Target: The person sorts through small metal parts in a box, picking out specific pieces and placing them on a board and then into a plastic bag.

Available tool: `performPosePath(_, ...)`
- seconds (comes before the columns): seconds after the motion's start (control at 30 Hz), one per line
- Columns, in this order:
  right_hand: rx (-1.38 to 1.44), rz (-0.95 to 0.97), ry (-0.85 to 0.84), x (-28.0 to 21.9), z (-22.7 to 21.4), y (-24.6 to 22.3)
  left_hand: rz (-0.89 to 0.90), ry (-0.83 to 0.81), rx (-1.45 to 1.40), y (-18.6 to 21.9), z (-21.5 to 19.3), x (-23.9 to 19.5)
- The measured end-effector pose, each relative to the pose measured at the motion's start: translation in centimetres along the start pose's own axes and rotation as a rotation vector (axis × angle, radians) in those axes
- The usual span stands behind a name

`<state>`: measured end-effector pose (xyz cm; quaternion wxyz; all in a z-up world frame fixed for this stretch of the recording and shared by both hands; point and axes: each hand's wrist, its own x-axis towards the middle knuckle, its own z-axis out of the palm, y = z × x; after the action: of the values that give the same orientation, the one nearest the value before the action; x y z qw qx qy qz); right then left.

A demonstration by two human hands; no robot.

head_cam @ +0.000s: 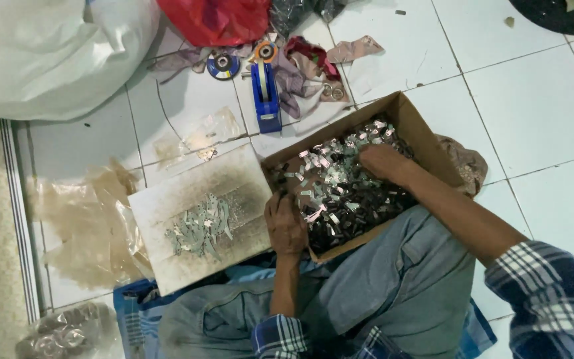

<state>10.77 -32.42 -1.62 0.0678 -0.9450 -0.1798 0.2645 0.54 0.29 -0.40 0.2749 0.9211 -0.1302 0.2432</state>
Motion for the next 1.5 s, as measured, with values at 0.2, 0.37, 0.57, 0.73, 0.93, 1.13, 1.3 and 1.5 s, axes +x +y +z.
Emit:
performPosePath(0.2,-0.383,-0.256,0.134,7.8,-2.1,-7.5,-0.022,-0.086,0.037,1.0,-0.7,0.7)
performPosePath(0.37,-0.234,-0.166,0.228,10.8,3.6,-5.2,-0.011,-0.075,-0.096,2.3,-3.0,2.5)
performPosePath(0.57,0.339,-0.105,0.46,8.2,-0.3,1.0,0.039,0.012,-0.039,0.9,-1.4,1.8)
performPosePath(0.73,0.121,-0.024,0.411,9.8,6.8,3.9,0.046,0.006,-0.083,0.1,0.4,0.7)
performPosePath(0.93,0.071,0.06,0.318,9.4,9.9,1.0,0.064,0.002,-0.151,-0.8,1.2,-0.1)
performPosePath(1.13,0.013,0.102,0.353,7.8,11.0,1.9,0.071,-0.073,-0.017,-0.4,-0.1,0.4)
performPosePath(1.3,0.291,0.145,0.193,0.3,5.3,-7.3,-0.019,-0.027,-0.175,-0.5,0.0,0.2)
performPosePath(1.5,0.257,0.149,0.077,-2.7,8.1,-12.3,-0.051,-0.015,-0.212,1.2,-1.8,1.3)
